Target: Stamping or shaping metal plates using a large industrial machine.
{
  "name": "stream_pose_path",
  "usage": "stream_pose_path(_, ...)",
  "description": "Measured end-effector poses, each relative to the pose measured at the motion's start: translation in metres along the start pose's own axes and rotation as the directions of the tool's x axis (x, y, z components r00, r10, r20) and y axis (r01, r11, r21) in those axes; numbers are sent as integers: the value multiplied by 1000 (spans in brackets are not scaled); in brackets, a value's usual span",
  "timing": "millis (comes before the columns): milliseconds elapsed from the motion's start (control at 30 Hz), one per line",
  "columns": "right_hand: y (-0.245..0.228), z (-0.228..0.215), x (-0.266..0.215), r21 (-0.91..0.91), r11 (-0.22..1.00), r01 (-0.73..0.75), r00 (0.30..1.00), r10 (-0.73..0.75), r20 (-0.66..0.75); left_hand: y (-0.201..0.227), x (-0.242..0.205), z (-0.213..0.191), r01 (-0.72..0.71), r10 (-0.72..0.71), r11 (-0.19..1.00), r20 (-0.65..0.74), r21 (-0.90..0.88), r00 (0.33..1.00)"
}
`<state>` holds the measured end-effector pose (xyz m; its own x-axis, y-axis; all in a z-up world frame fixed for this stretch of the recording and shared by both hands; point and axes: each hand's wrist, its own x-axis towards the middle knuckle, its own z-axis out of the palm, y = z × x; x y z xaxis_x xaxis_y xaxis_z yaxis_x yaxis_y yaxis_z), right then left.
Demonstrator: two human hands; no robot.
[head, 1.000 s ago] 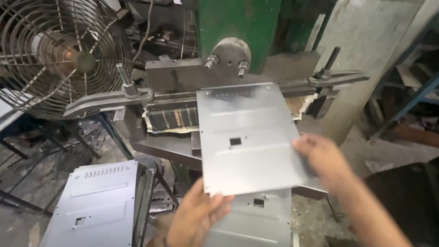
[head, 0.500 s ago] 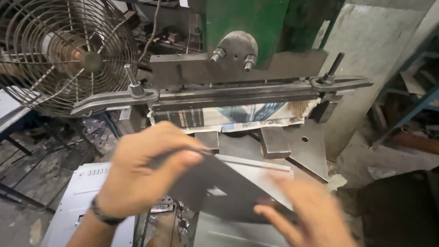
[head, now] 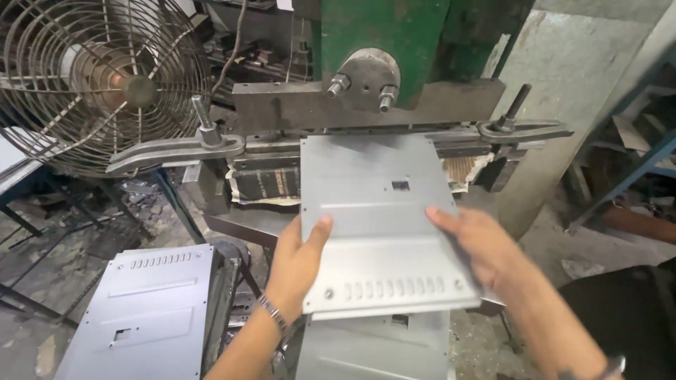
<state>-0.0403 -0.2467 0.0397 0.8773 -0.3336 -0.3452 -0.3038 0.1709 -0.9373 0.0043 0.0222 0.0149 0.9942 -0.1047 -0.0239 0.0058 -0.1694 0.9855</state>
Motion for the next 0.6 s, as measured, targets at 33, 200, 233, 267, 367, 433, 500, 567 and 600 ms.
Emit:
stream_pose_path(33,-10,-2,10,-25,999,-44,999,45,26,-5,10,7,-45,53,984,40,-174,998)
stream_pose_path(200,-21,-12,40,-130,982,-137,988,145,56,-14,34,22,-19,69,887,91,-460,994)
stream_pose_path(233,-19,-13,40,-119,985,-128,988,137,68,-9,29,21,13,28,896,88,-444,996)
stream_pose_path(267,-16,-13,41,-106,987,-118,989,127,81,-4,26,19,44,-9,904,84,-426,996)
stream_pose_path(367,-23,-5,33,-117,991,-68,997,70,19,1,27,19,-11,39,914,60,-405,997)
stream_pose_path(433,-24,-5,41,-150,986,-74,997,76,9,3,31,19,47,-15,907,81,-418,997)
stream_pose_path(500,-25,-6,45,-180,980,-83,997,83,-7,2,34,20,110,-69,897,109,-428,992)
stream_pose_path(567,-27,-7,45,-187,978,-90,996,84,-40,-1,36,21,82,-37,904,114,-419,993)
stream_pose_path(600,-25,-8,45,-185,978,-94,995,88,-44,0,34,21,87,-41,904,119,-418,992)
